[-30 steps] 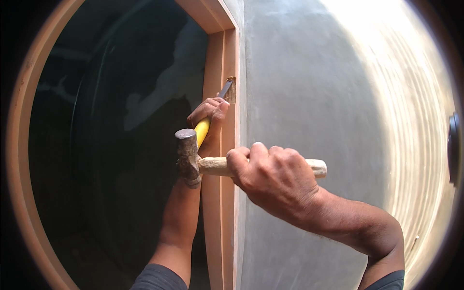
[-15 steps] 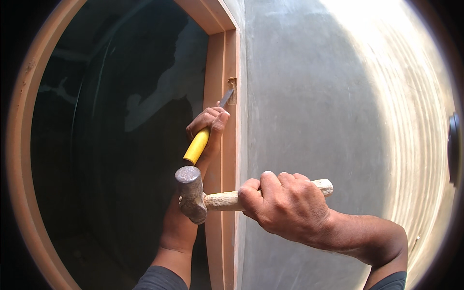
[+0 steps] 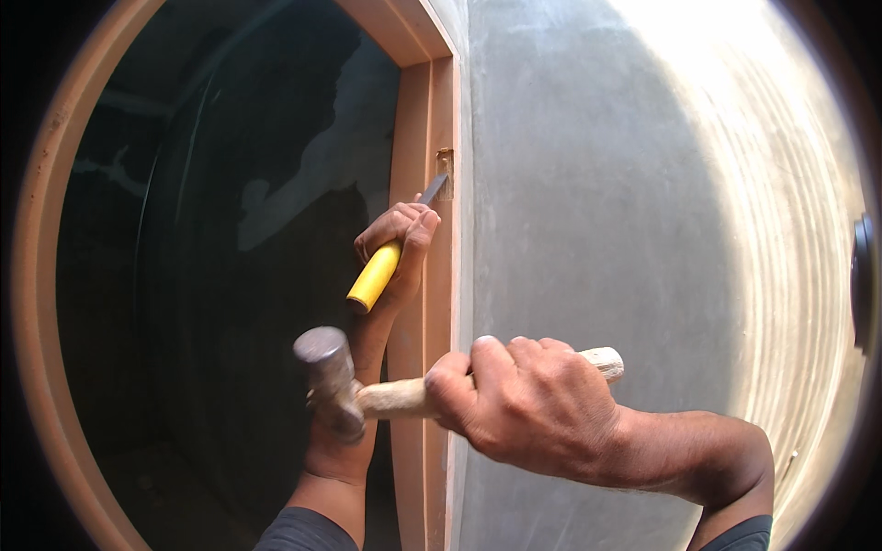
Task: The person uses a chisel and hammer to carve a rectangular recess into a wooden door frame. They repeatedly position the chisel and strike it with the hammer to remove wood chips, then clear debris by hand.
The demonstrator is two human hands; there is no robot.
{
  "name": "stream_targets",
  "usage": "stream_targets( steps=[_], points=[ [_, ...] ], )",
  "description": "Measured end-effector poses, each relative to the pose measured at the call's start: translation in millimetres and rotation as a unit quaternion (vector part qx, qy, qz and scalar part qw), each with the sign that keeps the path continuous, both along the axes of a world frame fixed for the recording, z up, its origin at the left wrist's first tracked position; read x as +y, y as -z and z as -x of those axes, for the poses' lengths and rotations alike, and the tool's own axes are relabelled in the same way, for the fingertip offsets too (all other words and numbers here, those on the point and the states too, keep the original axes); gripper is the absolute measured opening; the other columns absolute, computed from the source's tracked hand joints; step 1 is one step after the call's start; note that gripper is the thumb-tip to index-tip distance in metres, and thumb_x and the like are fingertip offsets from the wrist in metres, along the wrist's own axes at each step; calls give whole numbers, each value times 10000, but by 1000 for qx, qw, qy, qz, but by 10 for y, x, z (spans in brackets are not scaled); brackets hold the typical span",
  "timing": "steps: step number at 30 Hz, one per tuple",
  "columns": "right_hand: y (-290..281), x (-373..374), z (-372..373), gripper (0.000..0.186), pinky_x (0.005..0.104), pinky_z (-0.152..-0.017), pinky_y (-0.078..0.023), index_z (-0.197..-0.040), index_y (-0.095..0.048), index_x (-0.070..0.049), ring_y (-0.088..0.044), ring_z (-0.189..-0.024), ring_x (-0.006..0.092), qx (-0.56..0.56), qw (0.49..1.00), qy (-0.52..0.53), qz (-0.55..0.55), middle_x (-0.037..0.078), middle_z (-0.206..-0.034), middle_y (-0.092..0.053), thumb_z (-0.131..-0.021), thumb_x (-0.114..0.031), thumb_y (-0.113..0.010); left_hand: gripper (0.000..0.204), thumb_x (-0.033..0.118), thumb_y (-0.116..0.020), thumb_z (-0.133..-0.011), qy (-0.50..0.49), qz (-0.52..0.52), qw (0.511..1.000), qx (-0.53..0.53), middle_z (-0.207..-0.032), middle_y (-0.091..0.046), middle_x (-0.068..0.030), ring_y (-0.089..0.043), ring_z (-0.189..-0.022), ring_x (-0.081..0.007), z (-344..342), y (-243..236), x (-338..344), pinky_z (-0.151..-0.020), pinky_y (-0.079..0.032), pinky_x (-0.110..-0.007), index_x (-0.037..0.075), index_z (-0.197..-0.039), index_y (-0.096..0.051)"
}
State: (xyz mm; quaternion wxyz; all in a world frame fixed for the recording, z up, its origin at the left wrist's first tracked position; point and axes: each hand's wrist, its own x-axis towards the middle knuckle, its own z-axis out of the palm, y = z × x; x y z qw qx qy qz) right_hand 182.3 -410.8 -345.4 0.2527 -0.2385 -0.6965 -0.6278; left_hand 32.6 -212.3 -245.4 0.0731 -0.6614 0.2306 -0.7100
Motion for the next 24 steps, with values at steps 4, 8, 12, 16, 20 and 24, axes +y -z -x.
stream_targets(
  steps=[4,8,12,16,20,24],
  points=[
    [-64,5,62,213,254,-410,-500,-941,-579,-42,-653,-486,134,-54,997,-55,-8,60,-597,-598,-1022,-221,-660,297,30,-673,-969,-5,7,1000,3,-746,-632,-22,-617,-774,-137,8,3,-73,-963,-527,-377,52,-707,-537],
    [-291,49,20,205,266,-403,-497,-929,-573,-20,-656,-495,132,75,994,80,6,54,-613,-608,-1009,-187,-663,269,20,-679,-964,-5,67,997,-27,-745,-600,6,-570,-735,-122,-39,88,-313,-913,-522,-321,45,-736,-538],
    [-193,-70,47,262,267,-410,-512,-907,-572,-26,-666,-506,133,73,997,37,-3,56,-598,-610,-1023,-243,-660,262,19,-680,-970,-32,52,998,-2,-744,-551,-1,-550,-736,-115,-22,33,-229,-878,-507,-289,47,-763,-523],
    [-73,34,68,316,291,-388,-451,-872,-508,-65,-512,-424,100,-15,994,-71,-77,9,-569,-481,-1008,-306,-660,301,20,-664,-979,-28,33,998,-46,-728,-625,-19,-613,-755,-119,-24,56,-9,-865,-536,-321,59,-718,-518],
    [-209,123,-46,286,274,-386,-448,-884,-507,-59,-522,-433,87,68,991,98,-57,-1,-563,-475,-980,-261,-685,297,19,-676,-980,-48,37,998,-13,-798,-657,-44,-628,-793,-140,-121,124,-250,-844,-530,-318,48,-732,-515],
    [-122,136,-65,248,276,-369,-409,-877,-494,-64,-500,-432,75,26,994,74,-71,-13,-562,-452,-986,-212,-660,218,-22,-623,-1014,-47,2,999,21,-825,-523,-26,-547,-838,-112,-114,104,-77,-888,-498,-261,50,-844,-507]
  ],
)
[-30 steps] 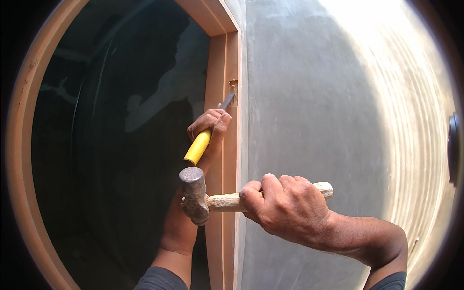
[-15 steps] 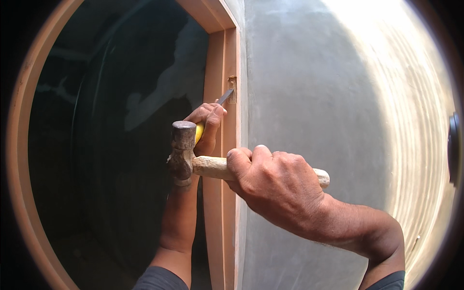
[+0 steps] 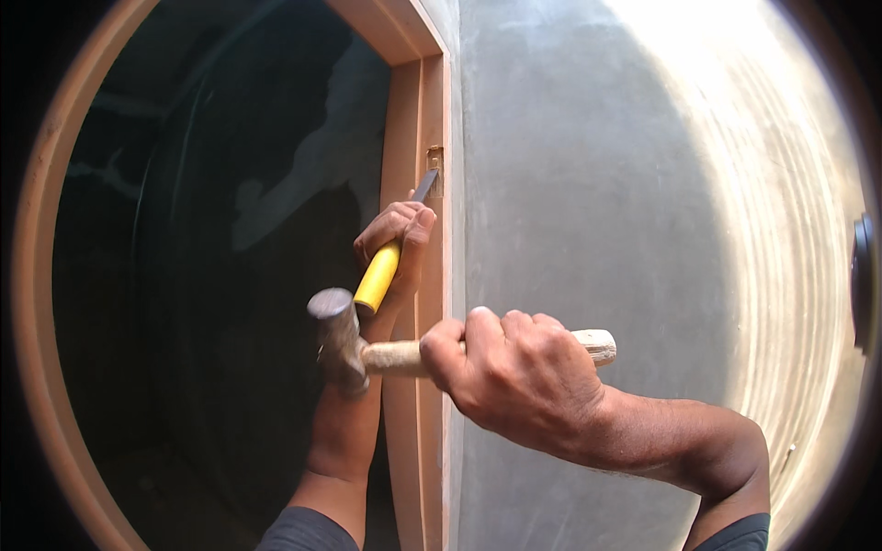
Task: The person uses a chisel and hammer to carve a rectangular recess into a wooden door frame. They repeatedly position the chisel and strike it with the hammer to remove wood chips, then clear debris by hand.
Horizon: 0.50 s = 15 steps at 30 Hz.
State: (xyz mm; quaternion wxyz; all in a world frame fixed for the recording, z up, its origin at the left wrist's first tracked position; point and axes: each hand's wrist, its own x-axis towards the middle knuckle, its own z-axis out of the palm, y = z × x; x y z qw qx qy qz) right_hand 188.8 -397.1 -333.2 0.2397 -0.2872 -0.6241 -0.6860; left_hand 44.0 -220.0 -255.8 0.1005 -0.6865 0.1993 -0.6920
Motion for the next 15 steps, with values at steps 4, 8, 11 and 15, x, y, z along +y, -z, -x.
stream_targets(
  steps=[4,8,11,15],
  points=[
    [47,77,-63,244,273,-378,-411,-875,-480,-68,-486,-440,83,-82,991,-99,-25,-26,-564,-409,-966,-203,-662,129,-29,-638,-1008,-24,1,1000,17,-919,-573,-17,-586,-935,-107,189,90,155,-978,-488,-255,49,-943,-559],
    [-25,124,-87,257,280,-383,-421,-876,-485,-74,-491,-439,87,41,999,5,34,-17,-588,-426,-986,-229,-658,170,-11,-658,-1006,11,-3,1000,1,-900,-562,-34,-583,-920,-121,17,75,16,-993,-473,-261,46,-892,-546],
    [48,54,-101,252,258,-393,-470,-900,-509,-61,-589,-461,84,-14,999,-32,17,-8,-566,-514,-1004,-239,-655,248,5,-651,-1011,21,56,998,-2,-816,-527,-46,-560,-832,-164,10,212,-697,-902,-499,-301,35,-816,-501],
    [40,140,-153,240,261,-387,-461,-893,-517,-63,-579,-456,87,-42,998,-42,12,-13,-576,-514,-997,-233,-652,266,2,-618,-1023,-25,44,997,-55,-778,-528,-45,-558,-802,-172,-31,230,-382,-873,-520,-330,29,-795,-483]
  ],
)
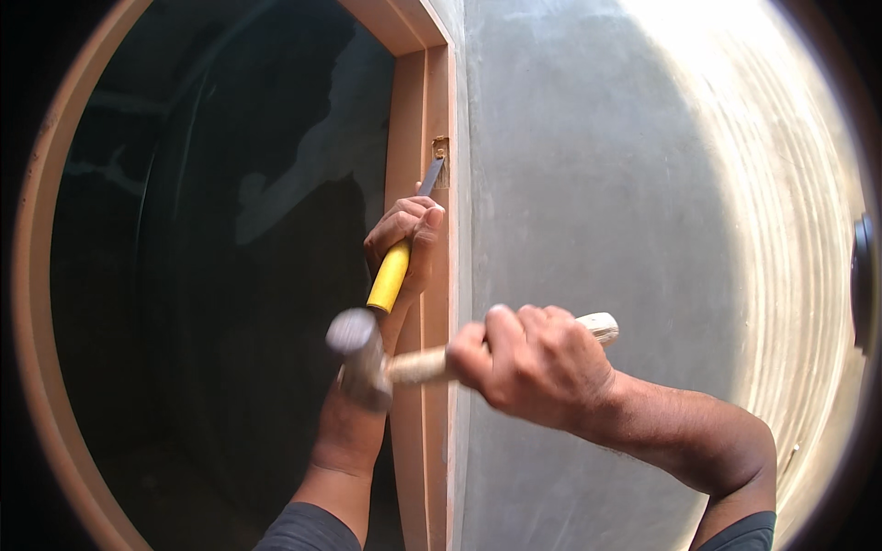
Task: The person uses a chisel and hammer to carve a rectangular recess into a wooden door frame. They repeatedly position the chisel and strike it with the hammer to remove wood chips, then clear debris by hand.
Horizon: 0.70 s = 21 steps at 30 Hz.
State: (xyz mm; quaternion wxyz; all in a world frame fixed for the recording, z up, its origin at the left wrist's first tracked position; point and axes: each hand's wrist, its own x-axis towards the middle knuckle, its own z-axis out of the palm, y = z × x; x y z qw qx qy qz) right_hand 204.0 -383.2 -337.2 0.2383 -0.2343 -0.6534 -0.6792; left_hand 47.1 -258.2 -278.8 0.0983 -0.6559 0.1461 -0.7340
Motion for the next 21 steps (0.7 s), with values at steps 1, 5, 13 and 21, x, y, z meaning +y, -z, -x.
stream_targets(
  steps=[1,5,13,21],
  points=[
    [-22,8,14,236,264,-378,-446,-877,-520,-62,-574,-454,88,63,996,58,-4,-20,-580,-506,-981,-219,-661,269,5,-622,-1020,13,-48,999,12,-783,-547,-47,-580,-817,-175,2,-140,180,-869,-525,-331,29,-788,-488],
    [-7,50,-39,217,262,-371,-432,-872,-521,-60,-565,-449,87,49,999,23,3,-25,-574,-498,-972,-192,-662,254,-2,-646,-998,68,-63,996,10,-796,-619,-57,-645,-818,-187,-31,-279,352,-841,-541,-332,45,-780,-524],
    [275,-88,-3,274,259,-370,-393,-899,-510,-87,-466,-446,67,7,999,-29,36,-20,-559,-425,-1009,-285,-664,316,14,-657,-986,87,-114,990,3,-734,-607,-23,-692,-859,-209,-81,-249,476,-877,-560,-391,67,-714,-507],
    [292,-188,-43,227,260,-374,-463,-887,-527,-66,-569,-446,80,19,998,2,64,-15,-551,-488,-1012,-211,-649,311,30,-668,-983,63,-86,994,-11,-745,-632,-32,-699,-851,-205,-22,-145,517,-873,-566,-385,65,-708,-526]
  ],
)
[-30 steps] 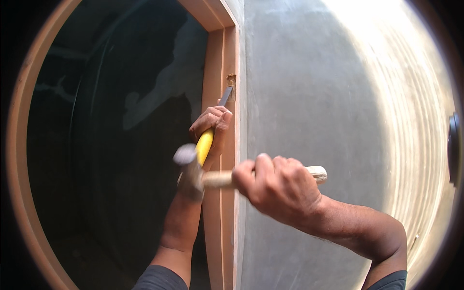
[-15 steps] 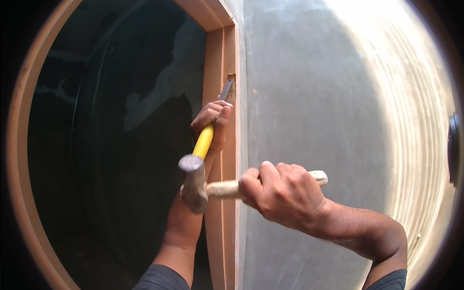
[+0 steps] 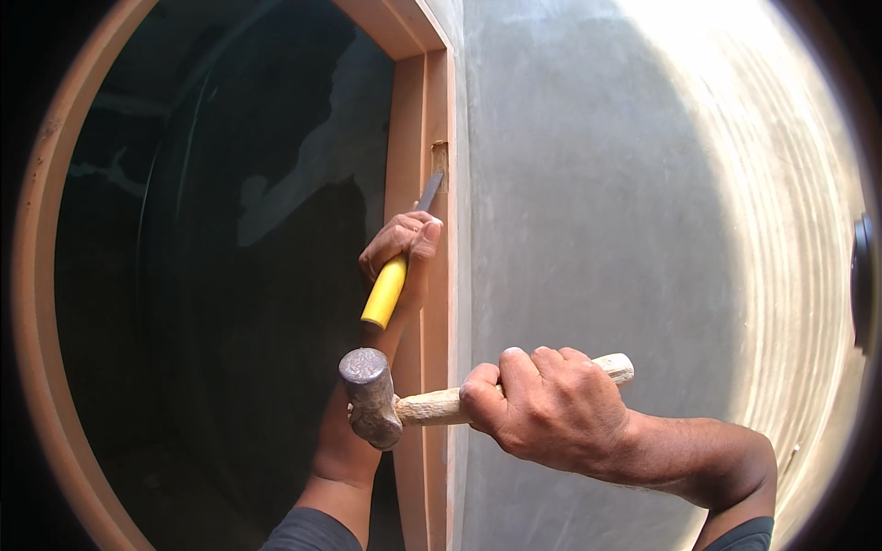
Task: The person uses a chisel and hammer to carve a rectangular recess into a wooden door frame. They repeatedly position the chisel and strike it with the hammer to remove wood chips, then clear debris by hand.
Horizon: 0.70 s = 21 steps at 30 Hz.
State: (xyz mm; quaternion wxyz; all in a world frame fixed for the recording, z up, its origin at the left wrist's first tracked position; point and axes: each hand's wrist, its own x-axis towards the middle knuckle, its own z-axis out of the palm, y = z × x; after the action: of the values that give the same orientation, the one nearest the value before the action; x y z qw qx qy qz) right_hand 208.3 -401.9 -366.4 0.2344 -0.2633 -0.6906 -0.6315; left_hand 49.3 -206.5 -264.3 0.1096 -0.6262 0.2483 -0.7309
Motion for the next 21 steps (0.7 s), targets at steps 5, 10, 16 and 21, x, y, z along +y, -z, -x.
stream_targets(
  steps=[5,10,16,21],
  points=[
    [-17,-21,23,241,267,-378,-469,-872,-524,-67,-572,-443,86,13,1000,-4,11,-11,-546,-492,-1018,-216,-645,311,23,-665,-979,8,46,999,9,-743,-639,-35,-693,-831,-190,7,57,-67,-874,-562,-379,64,-703,-526],
    [-63,-79,113,237,260,-374,-449,-886,-536,-57,-584,-442,97,-31,998,-39,30,1,-554,-524,-1022,-221,-640,320,21,-662,-977,-9,80,997,-15,-741,-640,-36,-689,-819,-185,42,91,7,-878,-562,-382,56,-696,-513],
    [-229,-85,231,225,248,-381,-432,-879,-542,-39,-605,-462,95,-11,1000,14,-17,8,-558,-534,-1007,-192,-646,312,12,-666,-972,-29,19,999,18,-751,-641,-41,-684,-822,-184,104,11,-104,-879,-563,-378,44,-700,-518],
    [-218,-80,293,319,263,-367,-411,-868,-504,-75,-464,-412,70,27,998,41,-28,-9,-547,-444,-1037,-311,-638,165,-9,-636,-1003,-54,54,994,78,-866,-547,-39,-577,-857,-148,149,149,-187,-906,-503,-279,36,-881,-535]
  ],
)
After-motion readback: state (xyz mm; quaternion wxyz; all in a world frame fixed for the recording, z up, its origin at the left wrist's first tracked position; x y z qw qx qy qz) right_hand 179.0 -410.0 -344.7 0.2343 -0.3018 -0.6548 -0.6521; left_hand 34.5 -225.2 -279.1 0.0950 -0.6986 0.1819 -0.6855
